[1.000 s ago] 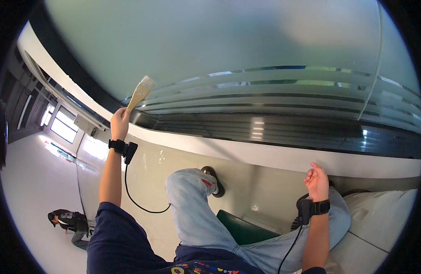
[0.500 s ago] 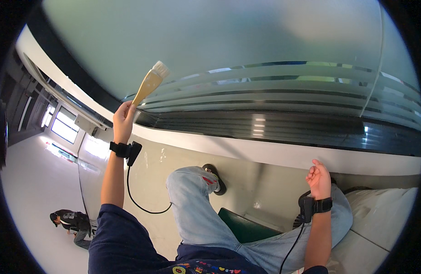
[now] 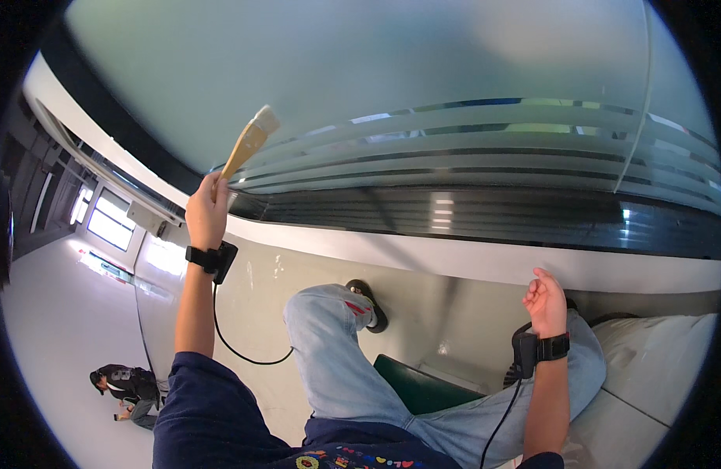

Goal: Painting a wall and the frame of a glass door using a brush.

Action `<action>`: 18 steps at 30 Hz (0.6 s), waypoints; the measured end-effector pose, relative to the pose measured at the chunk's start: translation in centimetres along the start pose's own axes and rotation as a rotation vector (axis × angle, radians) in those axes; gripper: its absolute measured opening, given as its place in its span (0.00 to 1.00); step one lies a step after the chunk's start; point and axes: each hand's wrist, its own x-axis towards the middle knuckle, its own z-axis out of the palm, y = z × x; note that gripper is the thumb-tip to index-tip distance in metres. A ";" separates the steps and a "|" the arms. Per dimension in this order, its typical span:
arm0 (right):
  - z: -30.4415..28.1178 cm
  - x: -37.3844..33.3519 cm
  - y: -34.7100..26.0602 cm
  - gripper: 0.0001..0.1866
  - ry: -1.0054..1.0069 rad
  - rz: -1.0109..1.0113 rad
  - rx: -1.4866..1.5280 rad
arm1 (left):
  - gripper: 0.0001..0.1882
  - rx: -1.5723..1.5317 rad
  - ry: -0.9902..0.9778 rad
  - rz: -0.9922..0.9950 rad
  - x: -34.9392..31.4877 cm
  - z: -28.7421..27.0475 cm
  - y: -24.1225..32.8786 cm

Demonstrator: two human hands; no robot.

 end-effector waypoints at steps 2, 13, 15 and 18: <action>0.1 0.0 -0.1 0.10 -0.001 0.001 0.002 | 0.10 0.035 0.028 -0.011 0.3 0.0 -1.0; 0.4 -0.1 -0.1 0.10 -0.002 -0.015 -0.007 | 0.10 0.138 0.021 -0.082 0.1 0.1 -2.1; 0.5 -0.1 -0.2 0.10 0.010 -0.017 -0.015 | 0.09 0.086 0.045 -0.039 -0.1 0.1 -1.2; 0.4 -0.1 -0.2 0.10 0.011 -0.024 -0.020 | 0.09 0.070 0.038 -0.016 -0.3 0.1 -0.1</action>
